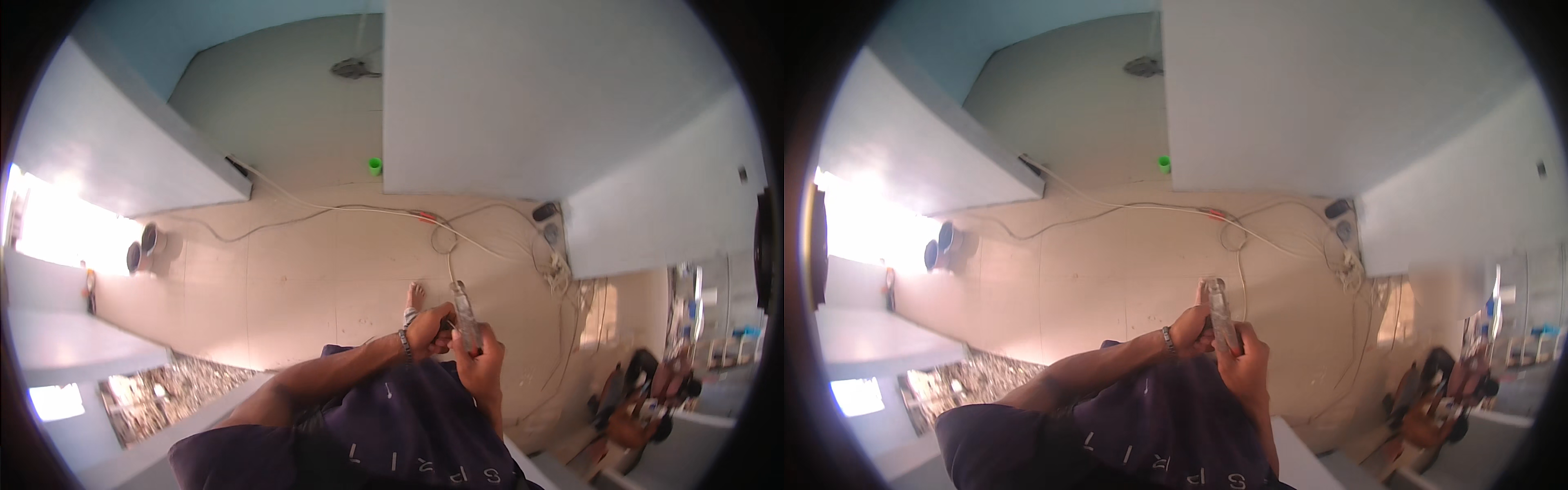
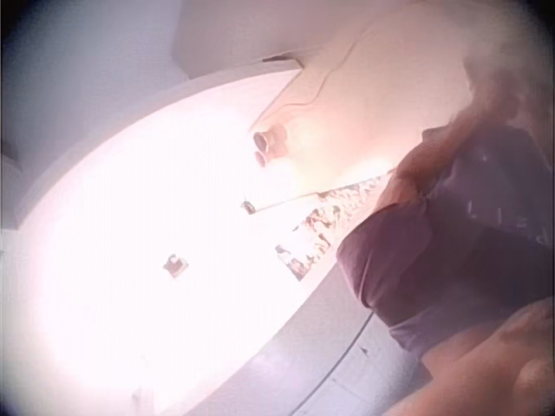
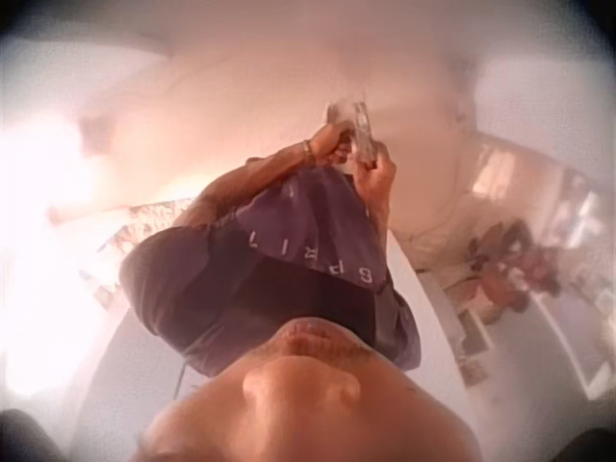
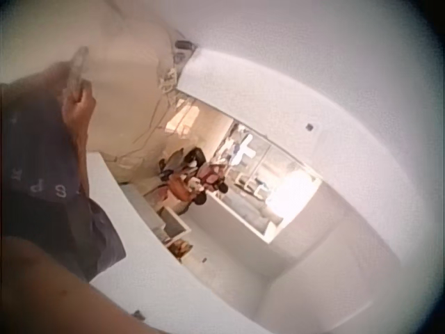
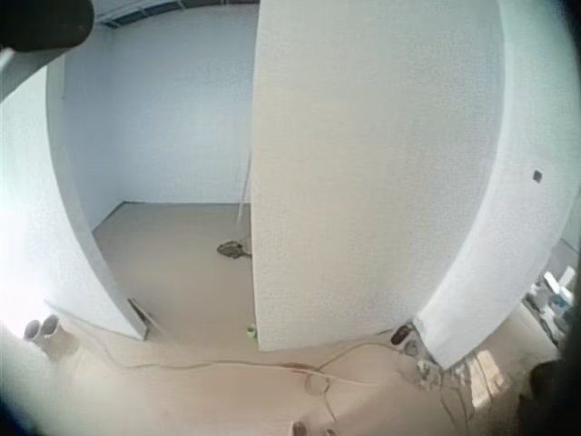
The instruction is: The person retrieves nails from a bucket and walks outside to a debris area. They position a white board on bamboo supports and hammer nails into the board using a hammer.
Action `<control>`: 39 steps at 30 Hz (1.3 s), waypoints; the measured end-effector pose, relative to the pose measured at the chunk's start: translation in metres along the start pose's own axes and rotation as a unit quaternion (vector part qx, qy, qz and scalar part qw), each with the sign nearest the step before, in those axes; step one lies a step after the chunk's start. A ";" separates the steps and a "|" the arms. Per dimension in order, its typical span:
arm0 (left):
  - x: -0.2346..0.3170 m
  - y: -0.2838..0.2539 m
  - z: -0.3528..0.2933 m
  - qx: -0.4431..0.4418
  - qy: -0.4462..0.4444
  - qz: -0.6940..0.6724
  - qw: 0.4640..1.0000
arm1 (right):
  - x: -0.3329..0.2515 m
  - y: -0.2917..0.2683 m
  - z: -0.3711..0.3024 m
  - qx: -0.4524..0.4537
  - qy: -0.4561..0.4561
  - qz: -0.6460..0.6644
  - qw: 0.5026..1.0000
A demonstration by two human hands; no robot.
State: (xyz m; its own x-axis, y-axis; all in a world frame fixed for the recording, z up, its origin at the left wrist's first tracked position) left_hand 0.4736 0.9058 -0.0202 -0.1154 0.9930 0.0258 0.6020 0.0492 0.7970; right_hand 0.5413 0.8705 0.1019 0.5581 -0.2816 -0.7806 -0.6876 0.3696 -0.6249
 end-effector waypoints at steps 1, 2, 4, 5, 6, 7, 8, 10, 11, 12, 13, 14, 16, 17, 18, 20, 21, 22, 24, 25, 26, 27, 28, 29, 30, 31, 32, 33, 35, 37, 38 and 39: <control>0.019 0.000 0.015 -0.010 0.032 -0.015 0.999 | 0.003 0.011 0.024 -0.038 -0.016 -0.028 0.999; 0.056 -0.008 0.031 -0.010 0.172 0.074 0.982 | 0.000 0.022 0.048 -0.073 -0.036 -0.055 0.995; 0.094 -0.022 0.055 -0.030 0.353 0.212 0.911 | -0.035 0.032 0.086 -0.105 -0.107 -0.097 0.984; 0.107 -0.031 0.061 -0.030 0.405 0.253 0.878 | -0.049 0.041 0.102 -0.132 -0.142 -0.111 0.975; 0.104 -0.049 0.058 -0.047 0.389 0.255 0.884 | -0.055 0.047 0.105 -0.156 -0.168 -0.105 0.968; 0.115 -0.047 0.049 -0.060 0.371 0.174 0.910 | -0.063 0.057 0.118 -0.192 -0.186 -0.106 0.958; 0.126 -0.045 0.038 -0.072 0.355 0.087 0.928 | -0.076 0.071 0.129 -0.231 -0.208 -0.110 0.944; 0.147 -0.038 0.016 -0.102 0.316 -0.094 0.939 | -0.089 0.093 0.133 -0.308 -0.254 -0.114 0.910; 0.156 -0.028 0.001 -0.132 0.292 -0.179 0.930 | -0.096 0.105 0.134 -0.341 -0.278 -0.114 0.891; 0.168 -0.028 -0.018 -0.044 0.334 -0.202 0.919 | -0.103 0.120 0.135 -0.373 -0.300 -0.116 0.870; 0.185 -0.038 -0.032 -0.069 0.354 -0.215 0.908 | -0.117 0.142 0.138 -0.399 -0.321 -0.118 0.851; 0.191 -0.052 -0.040 -0.095 0.372 -0.226 0.895 | -0.126 0.160 0.135 -0.423 -0.340 -0.121 0.831; 0.199 -0.077 -0.059 -0.144 0.400 -0.244 0.872 | -0.147 0.194 0.127 -0.467 -0.373 -0.119 0.793; 0.204 -0.088 -0.074 -0.148 0.419 -0.271 0.854 | -0.160 0.210 0.121 -0.488 -0.384 -0.117 0.775; 0.210 -0.099 -0.090 -0.152 0.435 -0.295 0.837 | -0.173 0.227 0.116 -0.507 -0.393 -0.115 0.759; 0.236 -0.118 -0.125 -0.177 0.462 -0.322 0.807 | -0.206 0.262 0.114 -0.518 -0.427 -0.080 0.736; 0.255 -0.127 -0.145 -0.187 0.470 -0.320 0.801 | -0.224 0.282 0.114 -0.523 -0.441 -0.061 0.727; 0.266 -0.140 -0.162 -0.196 0.478 -0.321 0.793 | -0.236 0.303 0.112 -0.527 -0.444 -0.050 0.723; 0.281 -0.172 -0.204 -0.184 0.501 -0.313 0.786 | -0.259 0.345 0.098 -0.535 -0.445 -0.031 0.718; 0.291 -0.192 -0.234 -0.171 0.532 -0.313 0.768 | -0.277 0.370 0.090 -0.536 -0.449 -0.026 0.714; 0.303 -0.208 -0.263 -0.158 0.559 -0.317 0.749 | -0.297 0.395 0.087 -0.539 -0.451 -0.025 0.711; 0.311 -0.225 -0.290 -0.145 0.587 -0.323 0.728 | -0.313 0.419 0.083 -0.543 -0.453 -0.023 0.706; 0.314 -0.238 -0.314 -0.145 0.598 -0.323 0.719 | -0.325 0.439 0.082 -0.536 -0.459 -0.021 0.708; 0.309 -0.257 -0.342 -0.139 0.611 -0.323 0.709 | -0.338 0.465 0.079 -0.531 -0.463 -0.012 0.709; 0.302 -0.275 -0.370 -0.133 0.624 -0.324 0.699 | -0.351 0.491 0.075 -0.528 -0.468 -0.003 0.709; 0.289 -0.294 -0.390 -0.123 0.633 -0.333 0.688 | -0.356 0.512 0.068 -0.531 -0.466 0.004 0.708; 0.275 -0.304 -0.415 -0.110 0.640 -0.364 0.668 | -0.365 0.538 0.063 -0.541 -0.449 -0.024 0.710; 0.260 -0.317 -0.425 -0.122 0.652 -0.374 0.648 | -0.366 0.561 0.060 -0.546 -0.457 -0.042 0.701; 0.258 -0.340 -0.446 -0.150 0.682 -0.384 0.604 | -0.378 0.623 0.082 -0.548 -0.484 -0.073 0.679; 0.237 -0.362 -0.457 -0.141 0.707 -0.425 0.548 | -0.374 0.671 0.092 -0.525 -0.512 -0.060 0.677; 0.224 -0.368 -0.461 -0.139 0.724 -0.439 0.513 | -0.366 0.693 0.096 -0.518 -0.528 -0.050 0.672; 0.213 -0.372 -0.462 -0.138 0.741 -0.451 0.478 | -0.344 0.725 0.105 -0.555 -0.497 -0.093 0.661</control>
Point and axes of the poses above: each hand's wrist, its own z-axis towards the middle knuckle, its own y-axis out of the palm, x = y × z, the point moved 9 cm from there along z, towards the middle knuckle, and after that the axes turned 15 degrees about -z, right-handed, at the moved point
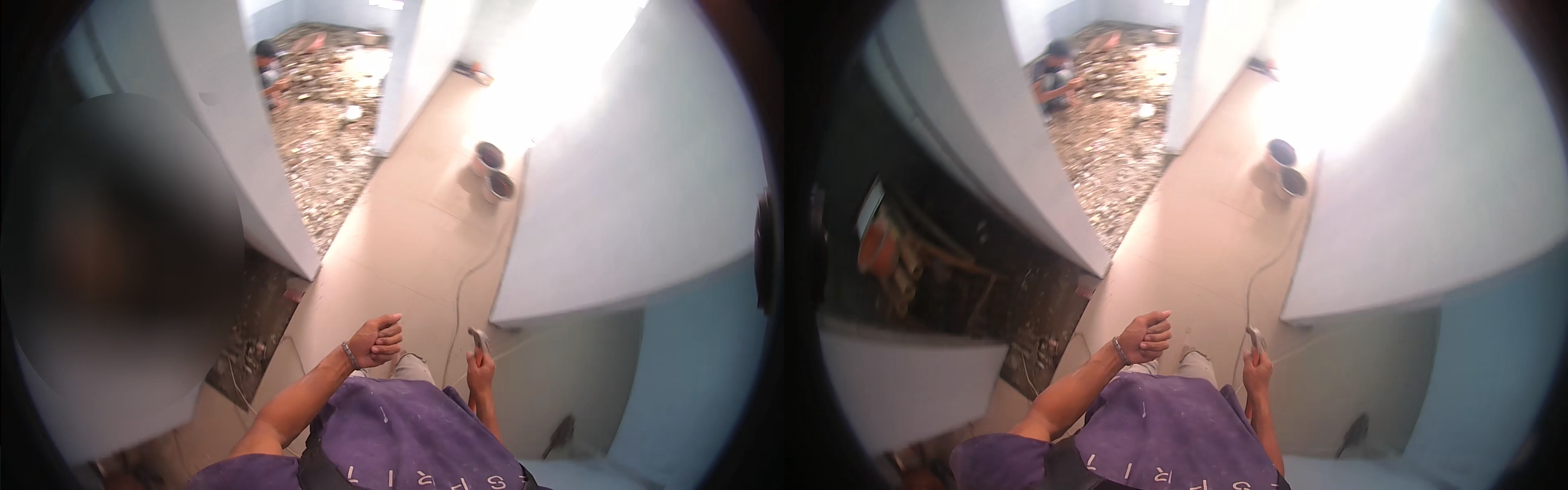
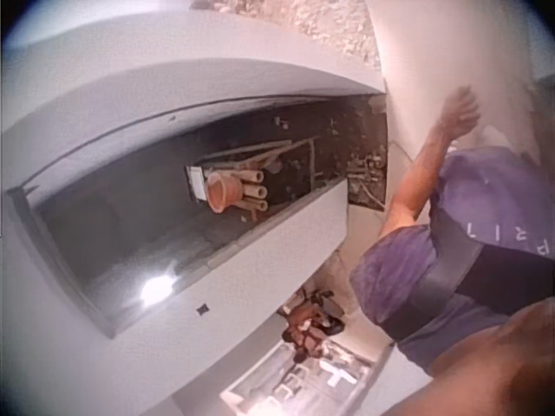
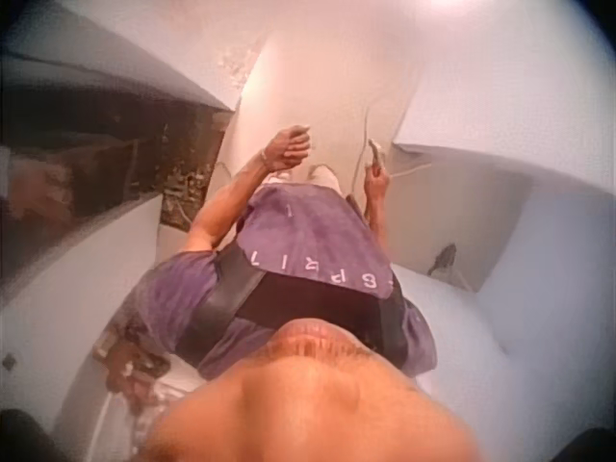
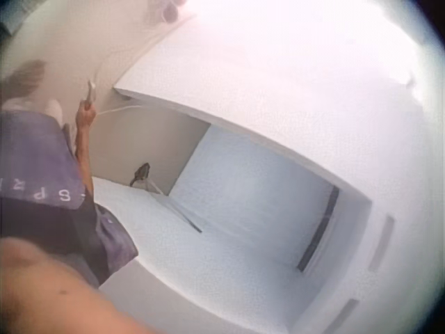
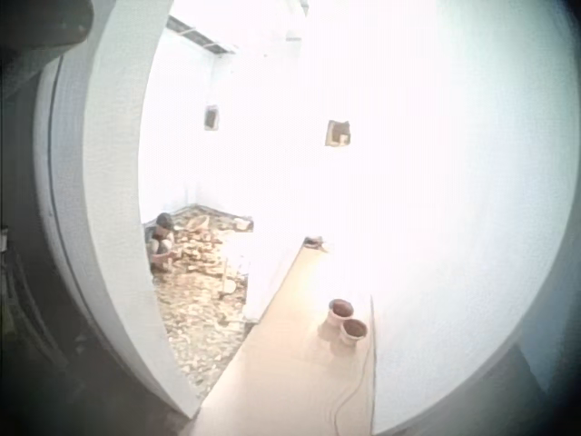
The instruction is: The person retrieves nails from a bucket and walks outside to a debris area. They position a white board on bamboo supports and hammer nails into the board using a hammer.
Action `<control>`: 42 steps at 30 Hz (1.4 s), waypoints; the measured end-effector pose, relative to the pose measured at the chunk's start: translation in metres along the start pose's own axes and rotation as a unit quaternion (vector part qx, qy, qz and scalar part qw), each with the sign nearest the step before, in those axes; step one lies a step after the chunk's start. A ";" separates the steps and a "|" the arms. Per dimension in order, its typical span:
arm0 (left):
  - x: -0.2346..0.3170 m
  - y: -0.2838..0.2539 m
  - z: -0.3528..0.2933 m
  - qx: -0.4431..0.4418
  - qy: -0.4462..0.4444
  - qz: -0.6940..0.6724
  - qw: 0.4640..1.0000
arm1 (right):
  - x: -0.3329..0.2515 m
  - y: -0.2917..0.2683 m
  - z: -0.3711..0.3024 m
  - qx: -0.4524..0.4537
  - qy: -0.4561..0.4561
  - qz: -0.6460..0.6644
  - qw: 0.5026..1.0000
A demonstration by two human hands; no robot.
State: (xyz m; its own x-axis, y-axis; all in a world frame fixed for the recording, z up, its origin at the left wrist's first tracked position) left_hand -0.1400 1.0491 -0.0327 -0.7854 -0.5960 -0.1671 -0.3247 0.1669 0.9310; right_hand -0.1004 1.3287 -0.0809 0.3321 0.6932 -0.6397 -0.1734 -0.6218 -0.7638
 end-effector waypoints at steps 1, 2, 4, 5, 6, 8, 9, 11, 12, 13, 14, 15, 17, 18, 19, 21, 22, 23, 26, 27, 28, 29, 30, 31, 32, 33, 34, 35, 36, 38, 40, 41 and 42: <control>0.003 -0.005 -0.007 -0.010 0.028 -0.024 0.999 | 0.036 0.022 0.011 -0.058 0.034 0.003 0.998; 0.005 -0.011 -0.016 -0.021 0.060 -0.049 0.997 | 0.071 0.047 0.017 -0.119 0.066 0.000 0.991; 0.015 -0.023 -0.041 -0.040 0.129 -0.081 0.988 | 0.131 0.093 0.028 -0.196 0.020 -0.087 0.976; 0.016 -0.029 -0.045 -0.043 0.160 -0.086 0.983 | 0.152 0.114 0.037 -0.239 0.003 -0.135 0.961; 0.010 -0.040 -0.050 -0.041 0.195 -0.102 0.975 | 0.163 0.133 0.040 -0.290 -0.012 -0.179 0.940; 0.000 -0.044 -0.056 -0.039 0.256 -0.131 0.957 | 0.175 0.161 0.044 -0.373 -0.022 -0.255 0.892; -0.021 -0.039 -0.038 -0.006 0.302 -0.143 0.942 | 0.187 0.169 0.057 -0.427 -0.020 -0.284 0.859; -0.034 -0.028 -0.057 0.011 0.343 -0.140 0.929 | 0.180 0.176 0.062 -0.479 0.000 -0.329 0.814; -0.047 -0.028 -0.066 0.001 0.364 -0.138 0.921 | 0.174 0.181 0.069 -0.497 0.000 -0.351 0.793; -0.061 -0.028 -0.073 -0.010 0.381 -0.134 0.915 | 0.167 0.184 0.074 -0.511 0.000 -0.371 0.775; -0.074 -0.030 -0.081 -0.035 0.401 -0.153 0.902 | 0.158 0.189 0.079 -0.521 -0.002 -0.388 0.760; -0.086 -0.036 -0.090 -0.062 0.422 -0.162 0.890 | 0.152 0.198 0.084 -0.528 -0.010 -0.401 0.749; -0.115 -0.066 -0.094 -0.098 0.464 -0.182 0.861 | 0.146 0.217 0.104 -0.526 -0.023 -0.422 0.738; -0.129 -0.075 -0.105 -0.099 0.484 -0.203 0.845 | 0.133 0.227 0.111 -0.522 -0.030 -0.433 0.734; -0.134 -0.078 -0.120 -0.101 0.502 -0.223 0.829 | 0.116 0.238 0.121 -0.515 -0.035 -0.440 0.735; -0.151 -0.084 -0.145 -0.077 0.539 -0.266 0.795 | 0.088 0.250 0.136 -0.500 -0.043 -0.459 0.733; -0.162 -0.090 -0.149 -0.103 0.556 -0.272 0.778 | 0.073 0.257 0.145 -0.494 -0.054 -0.451 0.742; -0.172 -0.100 -0.154 -0.128 0.571 -0.277 0.762 | 0.054 0.270 0.151 -0.496 -0.069 -0.429 0.752; -0.204 -0.103 -0.196 -0.187 0.596 -0.272 0.732 | -0.041 0.301 0.115 -0.571 -0.127 -0.180 0.791; -0.217 -0.106 -0.211 -0.207 0.600 -0.254 0.730 | -0.069 0.306 0.093 -0.556 -0.114 -0.174 0.805; -0.231 -0.109 -0.228 -0.226 0.604 -0.234 0.728 | -0.093 0.309 0.068 -0.540 -0.100 -0.165 0.819; -0.245 -0.118 -0.238 -0.227 0.606 -0.243 0.722 | -0.102 0.313 0.048 -0.534 -0.091 -0.154 0.826; -0.259 -0.125 -0.251 -0.227 0.617 -0.235 0.716 | -0.108 0.318 0.027 -0.529 -0.082 -0.144 0.832; -0.273 -0.129 -0.268 -0.228 0.625 -0.225 0.712 | -0.113 0.321 0.006 -0.521 -0.071 -0.131 0.840; -0.290 -0.132 -0.285 -0.228 0.629 -0.222 0.709 | -0.114 0.329 -0.018 -0.539 -0.100 -0.140 0.825; -0.305 -0.141 -0.307 -0.203 0.649 -0.234 0.695 | -0.116 0.341 -0.045 -0.556 -0.130 -0.150 0.807; -0.329 -0.157 -0.324 -0.175 0.666 -0.253 0.679 | -0.101 0.344 -0.075 -0.574 -0.154 -0.165 0.787; -0.349 -0.171 -0.338 -0.150 0.680 -0.271 0.664 | -0.088 0.346 -0.107 -0.604 -0.130 -0.176 0.766; -0.373 -0.191 -0.354 -0.134 0.697 -0.282 0.645 | -0.061 0.361 -0.137 -0.630 -0.097 -0.225 0.737; -0.422 -0.231 -0.383 -0.109 0.735 -0.305 0.596 | -0.032 0.362 -0.197 -0.635 -0.144 -0.325 0.685; -0.467 -0.253 -0.413 -0.092 0.770 -0.318 0.545 | -0.007 0.368 -0.252 -0.623 -0.201 -0.410 0.635; -0.493 -0.268 -0.423 -0.073 0.789 -0.329 0.514 | -0.003 0.372 -0.285 -0.622 -0.219 -0.431 0.615; -0.519 -0.282 -0.435 -0.055 0.806 -0.339 0.482 | -0.001 0.377 -0.317 -0.621 -0.242 -0.451 0.594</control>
Point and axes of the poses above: each hand's wrist, its own z-axis towards the middle knuckle, its own y-axis out of the palm, x = y × z, the point moved 9 cm from there along z, towards the middle knuckle, and after that the axes turned 15 degrees about -z, right-handed, at the moved point
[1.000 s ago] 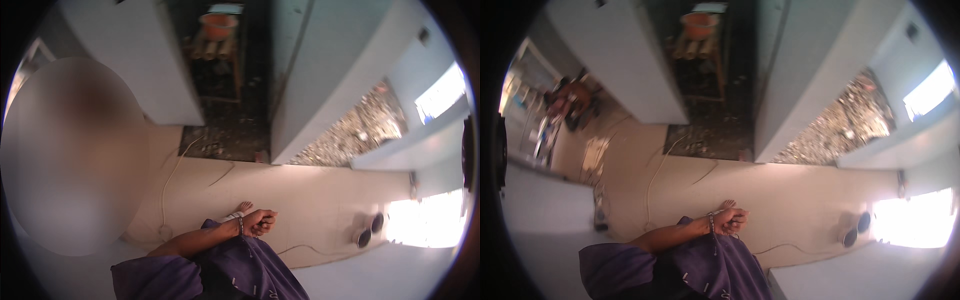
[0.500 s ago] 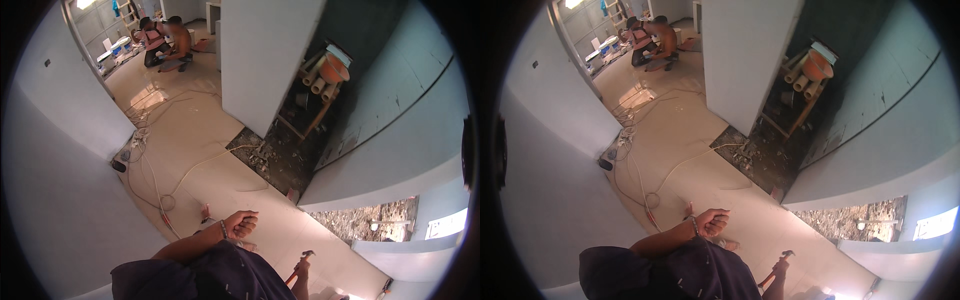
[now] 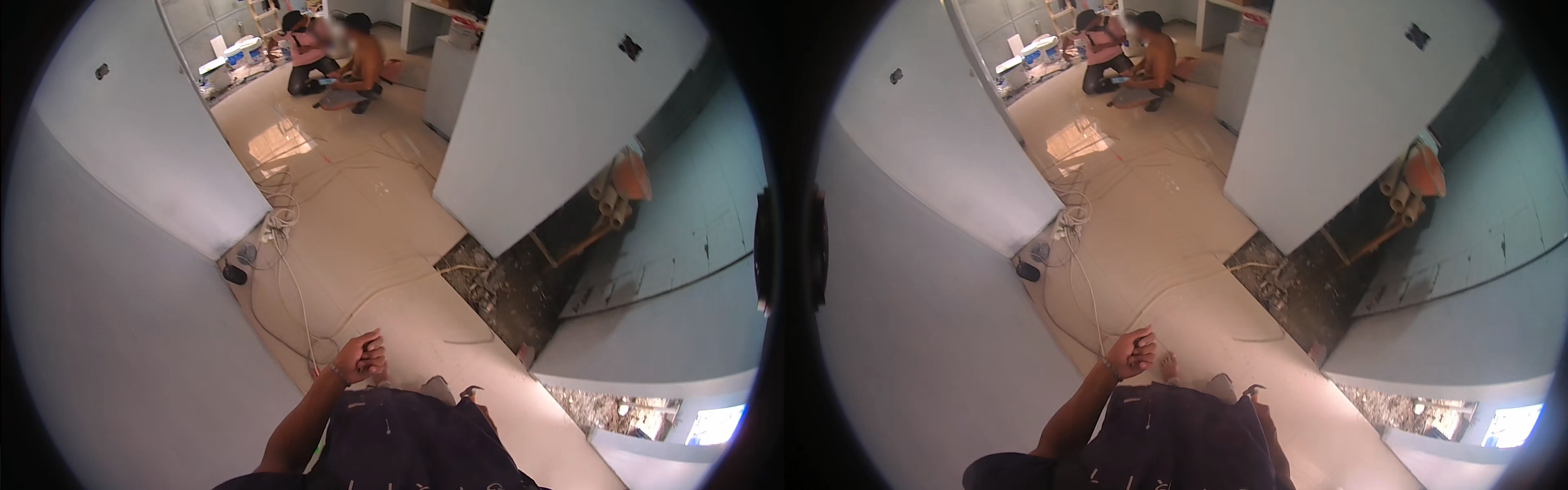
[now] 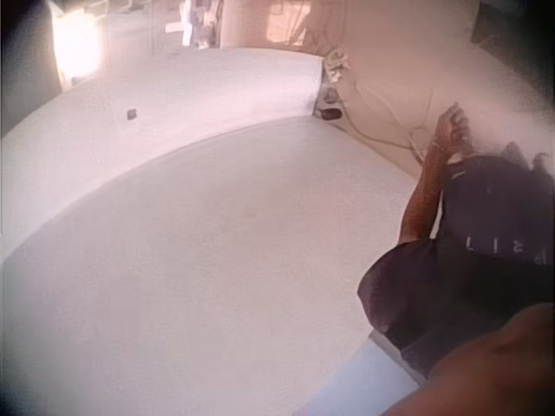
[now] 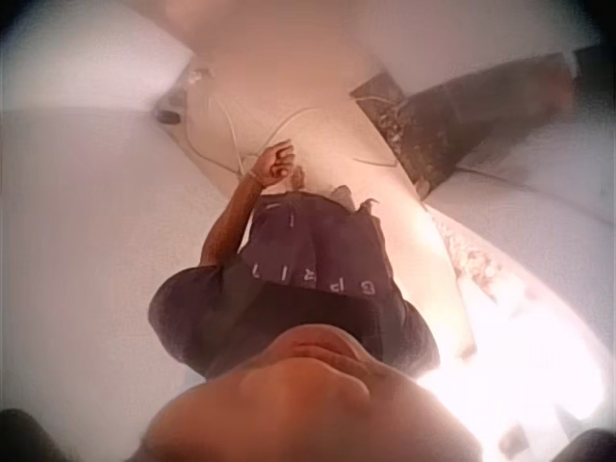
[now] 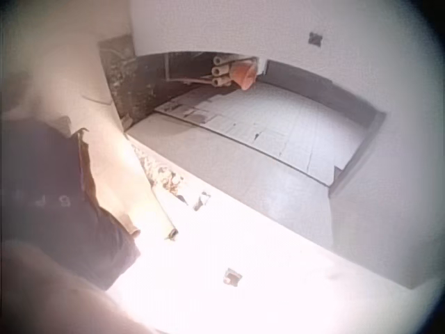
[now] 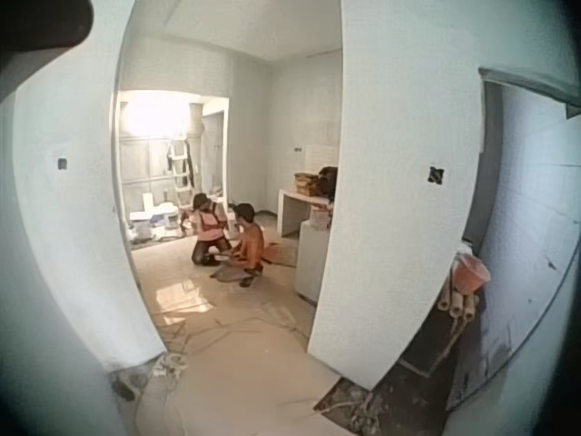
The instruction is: The person retrieves nails from a bucket and walks outside to a debris area. They position a white board on bamboo supports and hammer nails into the board using a hammer.
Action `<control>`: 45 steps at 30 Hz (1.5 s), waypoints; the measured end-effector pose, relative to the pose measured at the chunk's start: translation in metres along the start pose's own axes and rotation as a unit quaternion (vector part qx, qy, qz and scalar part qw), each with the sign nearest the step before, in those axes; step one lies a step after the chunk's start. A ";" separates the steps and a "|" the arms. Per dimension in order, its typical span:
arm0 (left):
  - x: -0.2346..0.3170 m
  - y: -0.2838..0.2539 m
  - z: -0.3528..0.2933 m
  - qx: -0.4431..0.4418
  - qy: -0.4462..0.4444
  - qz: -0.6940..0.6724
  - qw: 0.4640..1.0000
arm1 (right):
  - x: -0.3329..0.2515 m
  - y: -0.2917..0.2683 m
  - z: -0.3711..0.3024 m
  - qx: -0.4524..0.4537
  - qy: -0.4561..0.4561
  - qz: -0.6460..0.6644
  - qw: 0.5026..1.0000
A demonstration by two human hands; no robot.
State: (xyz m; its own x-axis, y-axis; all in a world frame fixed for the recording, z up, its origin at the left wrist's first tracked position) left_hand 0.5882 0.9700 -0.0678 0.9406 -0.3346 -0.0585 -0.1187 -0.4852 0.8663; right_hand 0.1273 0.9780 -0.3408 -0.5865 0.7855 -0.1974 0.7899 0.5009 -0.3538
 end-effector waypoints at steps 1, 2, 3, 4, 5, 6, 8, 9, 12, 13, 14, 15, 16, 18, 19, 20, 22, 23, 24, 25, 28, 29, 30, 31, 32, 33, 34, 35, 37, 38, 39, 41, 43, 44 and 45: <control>0.026 -0.012 -0.010 0.013 0.027 -0.013 0.999 | -0.026 0.014 -0.002 -0.006 -0.006 -0.031 0.999; 0.047 -0.026 -0.013 0.031 0.044 -0.023 0.998 | -0.046 0.026 -0.001 -0.009 -0.009 -0.046 0.999; 0.065 -0.037 -0.013 0.048 0.061 -0.033 0.996 | -0.068 0.036 0.001 -0.011 -0.015 -0.061 0.998; 0.080 -0.043 -0.013 0.044 0.074 -0.053 0.995 | -0.091 0.041 0.001 -0.008 -0.018 -0.072 0.997; 0.098 -0.047 -0.014 0.038 0.090 -0.072 0.993 | -0.118 0.047 0.003 -0.007 -0.025 -0.086 0.996; 0.115 -0.051 -0.013 0.031 0.106 -0.091 0.990 | -0.141 0.051 0.005 -0.005 -0.028 -0.098 0.995; 0.143 -0.051 -0.002 0.024 0.111 -0.101 0.988 | -0.182 0.061 0.012 -0.002 -0.027 -0.117 0.993; 0.155 -0.045 0.005 0.016 0.111 -0.105 0.988 | -0.204 0.066 0.018 0.002 -0.026 -0.124 0.992; 0.197 -0.020 0.031 -0.008 0.100 -0.118 0.988 | -0.265 0.086 0.037 0.002 -0.009 -0.171 0.985; 0.216 -0.009 0.042 -0.012 0.098 -0.121 0.988 | -0.293 0.093 0.045 0.003 -0.007 -0.185 0.983; 0.237 -0.001 0.052 -0.016 0.097 -0.124 0.987 | -0.319 0.100 0.053 0.002 -0.005 -0.201 0.980; 0.260 0.003 0.061 -0.032 0.099 -0.126 0.987 | -0.347 0.108 0.060 0.003 -0.004 -0.219 0.976; 0.288 0.009 0.067 -0.023 0.117 -0.123 0.985 | -0.381 0.114 0.064 0.002 -0.005 -0.234 0.972; 0.352 0.021 0.077 -0.006 0.156 -0.119 0.981 | -0.461 0.134 0.075 0.003 -0.024 -0.267 0.963; 0.389 0.029 0.081 -0.026 0.201 -0.145 0.968 | -0.506 0.145 0.076 0.004 -0.043 -0.282 0.958; 0.425 0.045 0.081 -0.028 0.228 -0.166 0.959 | -0.556 0.158 0.076 0.004 -0.070 -0.295 0.953; 0.493 0.066 0.072 -0.055 0.284 -0.183 0.939 | -0.676 0.202 0.074 -0.002 -0.153 -0.307 0.940; 0.525 0.079 0.071 -0.089 0.300 -0.209 0.926 | -0.733 0.221 0.073 -0.001 -0.190 -0.299 0.935; 0.553 0.092 0.074 -0.126 0.312 -0.235 0.912 | -0.783 0.237 0.085 -0.028 -0.215 -0.260 0.941; 0.580 0.098 0.070 -0.164 0.329 -0.247 0.897 | -0.843 0.258 0.071 -0.040 -0.247 -0.263 0.932; 0.644 0.115 0.063 -0.214 0.339 -0.283 0.872 | -1.009 0.320 0.004 -0.076 -0.332 -0.258 0.904; 0.663 0.116 0.064 -0.221 0.342 -0.279 0.870 | -1.049 0.335 -0.009 -0.082 -0.343 -0.255 0.900; 0.680 0.118 0.063 -0.227 0.343 -0.279 0.868 | -1.083 0.351 -0.022 -0.087 -0.352 -0.251 0.898; 0.698 0.120 0.063 -0.234 0.345 -0.278 0.865 | -1.113 0.367 -0.030 -0.092 -0.361 -0.248 0.894; 0.719 0.122 0.063 -0.241 0.346 -0.276 0.864 | -1.136 0.380 -0.033 -0.100 -0.360 -0.252 0.893; 0.742 0.124 0.064 -0.244 0.361 -0.281 0.855 | -1.157 0.391 -0.033 -0.107 -0.359 -0.255 0.892; 0.765 0.125 0.064 -0.246 0.374 -0.285 0.848 | -1.176 0.401 -0.029 -0.113 -0.356 -0.256 0.891; 0.791 0.126 0.064 -0.247 0.386 -0.288 0.841 | -1.191 0.410 -0.018 -0.105 -0.349 -0.275 0.890; 0.839 0.126 0.059 -0.223 0.409 -0.291 0.836 | -1.195 0.422 0.020 -0.095 -0.316 -0.319 0.889; 0.865 0.128 0.056 -0.212 0.420 -0.293 0.832 | -1.193 0.424 0.041 -0.090 -0.293 -0.345 0.887; 0.893 0.135 0.053 -0.178 0.432 -0.280 0.838 | -1.185 0.419 0.067 -0.067 -0.247 -0.358 0.898; 0.944 0.146 0.046 -0.163 0.436 -0.245 0.851 | -1.181 0.412 0.105 -0.030 -0.176 -0.381 0.907; 1.000 0.159 0.042 -0.123 0.449 -0.226 0.856 | -1.175 0.411 0.112 -0.029 -0.121 -0.386 0.914; 1.019 0.161 0.038 -0.121 0.455 -0.219 0.854 | -1.178 0.417 0.109 -0.032 -0.105 -0.383 0.917; 1.039 0.163 0.035 -0.120 0.461 -0.212 0.853 | -1.187 0.422 0.107 -0.032 -0.097 -0.380 0.919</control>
Point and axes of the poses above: each hand's wrist, its own z-axis towards the middle knuckle, its own y-axis out of the palm, x = y × z, the point moved 9 cm from there along z, towards the middle knuckle, and after that the axes turned 15 degrees about -z, right-handed, at the moved point
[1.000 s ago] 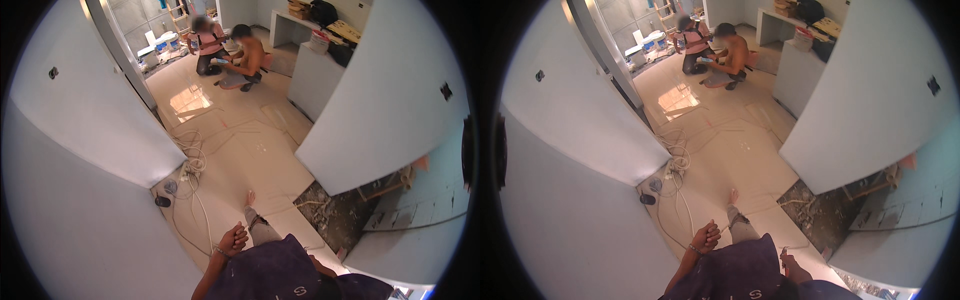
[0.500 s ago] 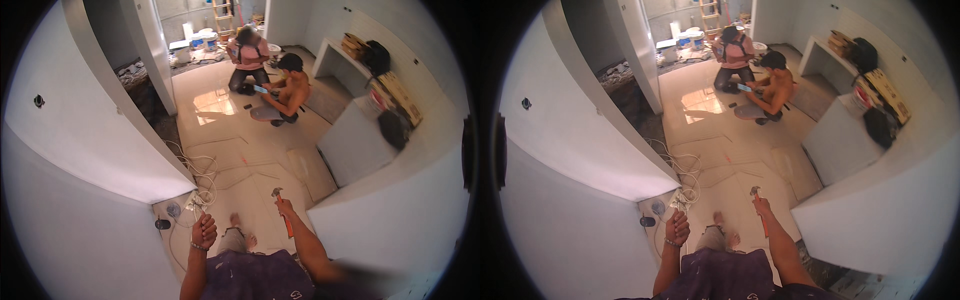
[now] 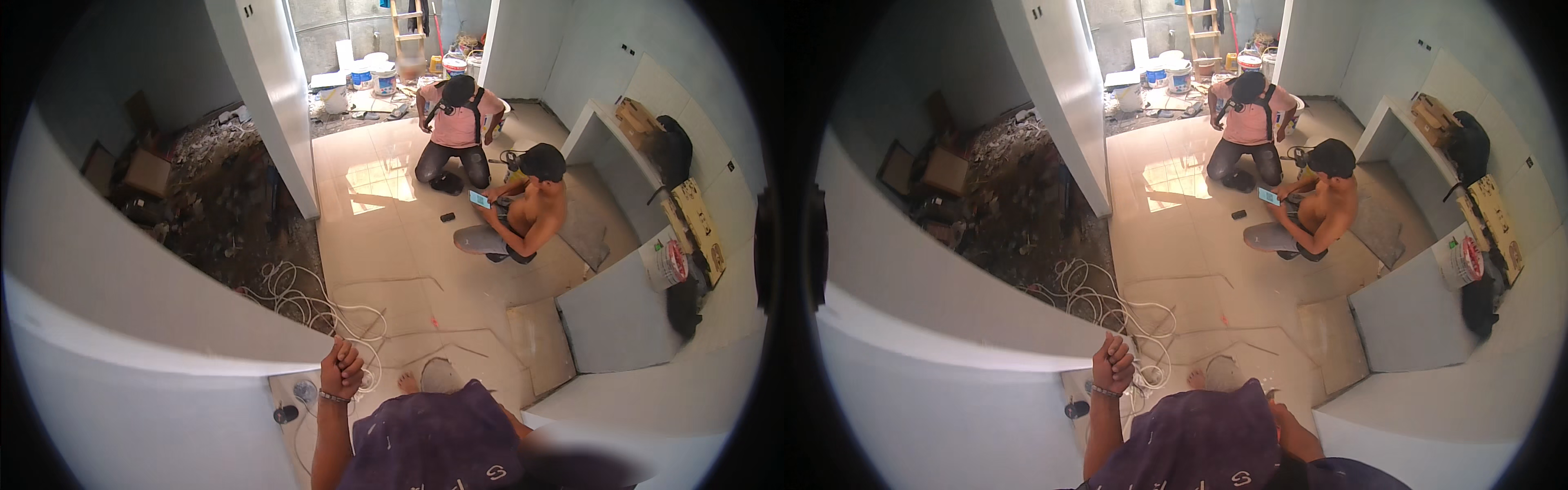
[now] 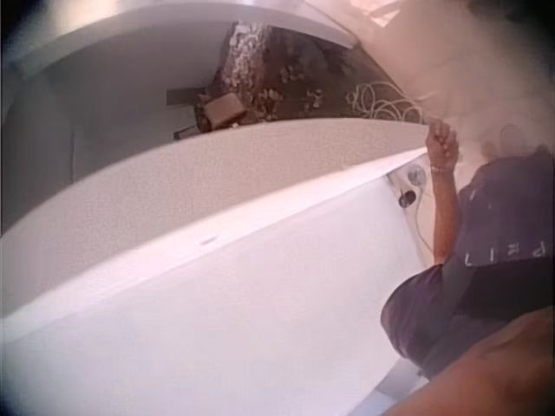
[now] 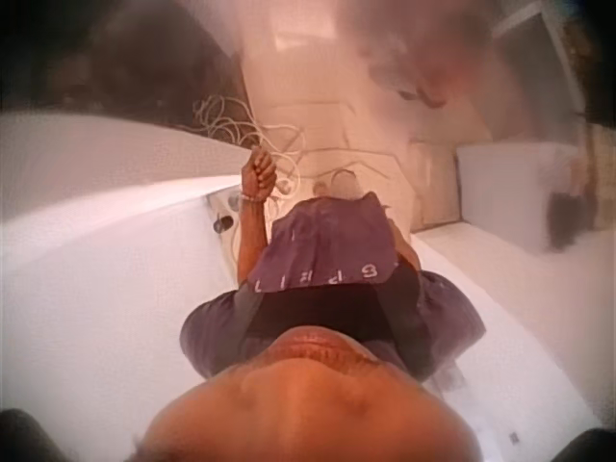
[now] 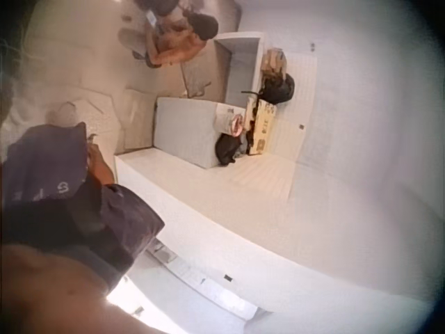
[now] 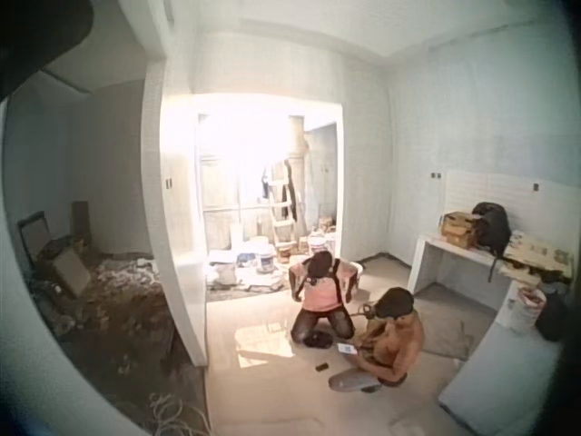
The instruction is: The person retrieves nails from a bucket and walks outside to a debris area. They position a white board on bamboo supports and hammer nails into the board using a hammer.
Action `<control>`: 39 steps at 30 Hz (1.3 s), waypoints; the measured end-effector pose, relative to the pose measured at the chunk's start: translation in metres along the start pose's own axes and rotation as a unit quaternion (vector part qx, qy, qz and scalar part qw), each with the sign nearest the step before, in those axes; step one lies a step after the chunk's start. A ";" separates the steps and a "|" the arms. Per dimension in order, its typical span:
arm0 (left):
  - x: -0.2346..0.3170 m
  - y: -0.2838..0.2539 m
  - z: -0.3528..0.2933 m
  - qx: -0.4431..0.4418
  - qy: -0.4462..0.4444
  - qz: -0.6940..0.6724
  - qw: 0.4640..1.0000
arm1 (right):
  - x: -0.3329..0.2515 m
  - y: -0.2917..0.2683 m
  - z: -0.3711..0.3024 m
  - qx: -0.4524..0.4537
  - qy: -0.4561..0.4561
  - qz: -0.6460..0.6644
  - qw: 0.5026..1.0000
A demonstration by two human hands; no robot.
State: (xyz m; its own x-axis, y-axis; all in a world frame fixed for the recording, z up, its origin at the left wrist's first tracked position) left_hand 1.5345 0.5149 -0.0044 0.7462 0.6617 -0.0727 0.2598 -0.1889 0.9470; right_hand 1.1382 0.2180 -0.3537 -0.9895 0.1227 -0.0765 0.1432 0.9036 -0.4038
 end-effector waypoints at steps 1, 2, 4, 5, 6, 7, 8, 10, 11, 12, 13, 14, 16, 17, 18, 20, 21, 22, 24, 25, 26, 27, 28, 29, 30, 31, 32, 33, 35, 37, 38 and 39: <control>0.013 0.010 0.015 -0.004 0.004 0.009 1.000 | -0.013 -0.002 -0.001 -0.003 0.006 0.004 1.000; 0.020 0.017 0.031 -0.011 0.005 0.006 1.000 | -0.028 -0.006 -0.002 -0.004 0.011 0.008 1.000; 0.037 0.022 0.064 0.009 0.010 0.000 1.000 | -0.059 -0.015 -0.001 -0.008 0.019 0.009 1.000; 0.044 0.022 0.083 0.019 0.013 -0.006 1.000 | -0.081 -0.020 0.002 -0.009 0.020 0.005 1.000; 0.054 0.020 0.105 0.021 0.009 -0.017 1.000 | -0.103 -0.021 0.006 -0.012 0.019 0.001 1.000; 0.058 0.024 0.125 0.013 0.005 -0.049 0.999 | -0.126 -0.023 0.011 -0.016 0.017 -0.008 1.000; 0.063 0.030 0.146 0.005 0.003 -0.081 0.997 | -0.151 -0.030 0.019 -0.017 0.015 -0.020 1.000; 0.083 0.047 0.186 -0.004 0.015 -0.109 0.994 | -0.213 -0.038 0.035 -0.025 0.004 -0.057 0.998; 0.092 0.054 0.208 -0.002 0.022 -0.111 0.994 | -0.250 -0.045 0.046 -0.026 -0.007 -0.079 0.996; 0.100 0.063 0.236 0.002 0.019 -0.110 0.994 | -0.284 -0.052 0.057 -0.026 -0.015 -0.095 0.995; 0.109 0.076 0.258 0.007 0.022 -0.112 0.993 | -0.325 -0.060 0.065 -0.025 -0.028 -0.115 0.993; 0.117 0.091 0.282 0.015 0.024 -0.123 0.992 | -0.371 -0.072 0.073 -0.018 -0.046 -0.135 0.990; 0.136 0.125 0.326 0.016 0.006 -0.082 0.997 | -0.476 -0.092 0.077 -0.009 -0.086 -0.170 0.982; 0.142 0.141 0.347 0.015 -0.011 -0.059 0.998 | -0.532 -0.103 0.075 -0.003 -0.109 -0.180 0.978; 0.158 0.157 0.358 0.020 0.008 -0.025 0.999 | -0.601 -0.105 0.069 -0.002 -0.145 -0.203 0.968; 0.174 0.190 0.402 0.038 0.008 -0.016 0.999 | -0.696 -0.126 0.086 0.017 -0.222 -0.211 0.952; 0.189 0.194 0.415 0.052 0.026 -0.013 0.998 | -0.753 -0.130 0.054 0.018 -0.271 -0.158 0.950; 0.201 0.198 0.430 0.041 0.027 -0.022 0.999 | -0.802 -0.138 0.032 0.026 -0.297 -0.134 0.945; 0.221 0.208 0.465 0.033 0.031 -0.044 0.998 | -0.878 -0.151 0.027 0.044 -0.319 -0.107 0.941; 0.234 0.210 0.481 0.029 0.039 -0.054 0.997 | -0.908 -0.150 0.028 0.032 -0.322 -0.093 0.942; 0.249 0.209 0.498 0.033 0.048 -0.058 0.997 | -0.938 -0.150 0.029 0.023 -0.326 -0.079 0.942; 0.264 0.206 0.515 0.044 0.048 -0.068 0.996 | -0.964 -0.151 0.032 0.015 -0.330 -0.064 0.942; 0.280 0.202 0.533 0.050 0.053 -0.079 0.994 | -0.985 -0.150 0.041 0.021 -0.311 -0.092 0.946; 0.298 0.202 0.552 0.055 0.057 -0.091 0.993 | -0.999 -0.150 0.055 0.018 -0.295 -0.118 0.948; 0.316 0.201 0.574 0.066 0.059 -0.089 0.992 | -1.011 -0.151 0.077 0.016 -0.280 -0.144 0.949; 0.336 0.202 0.597 0.075 0.065 -0.085 0.991 | -1.020 -0.147 0.097 0.010 -0.262 -0.169 0.950; 0.361 0.203 0.618 0.088 0.078 -0.081 0.990 | -1.030 -0.146 0.103 0.015 -0.224 -0.164 0.961; 0.385 0.201 0.634 0.105 0.091 -0.077 0.987 | -1.032 -0.141 0.102 0.016 -0.183 -0.160 0.970; 0.433 0.213 0.681 0.137 0.095 -0.027 0.986 | -1.019 -0.138 0.157 0.001 -0.142 -0.235 0.962; 0.485 0.228 0.721 0.174 0.123 -0.001 0.977 | -1.021 -0.131 0.165 -0.026 -0.067 -0.193 0.979; 0.507 0.242 0.747 0.171 0.115 0.012 0.979 | -1.021 -0.134 0.165 -0.031 -0.039 -0.182 0.982; 0.524 0.260 0.769 0.159 0.112 0.028 0.980 | -1.037 -0.136 0.164 -0.032 -0.028 -0.161 0.986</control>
State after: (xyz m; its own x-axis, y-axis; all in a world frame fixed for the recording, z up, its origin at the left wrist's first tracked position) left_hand 2.4644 0.2547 -0.0365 0.6204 0.7800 0.0819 0.4260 -0.4228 0.7999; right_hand 2.1478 -0.0992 -0.3692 -0.9807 -0.1952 -0.0048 -0.1806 0.9162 -0.3578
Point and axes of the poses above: each hand's wrist, its own z-axis towards the middle knuckle, its own y-axis out of the palm, x = y × z, the point moved 9 cm from there along z, towards the middle knuckle, and after that the axes turned 15 degrees about -z, right-handed, at the moved point
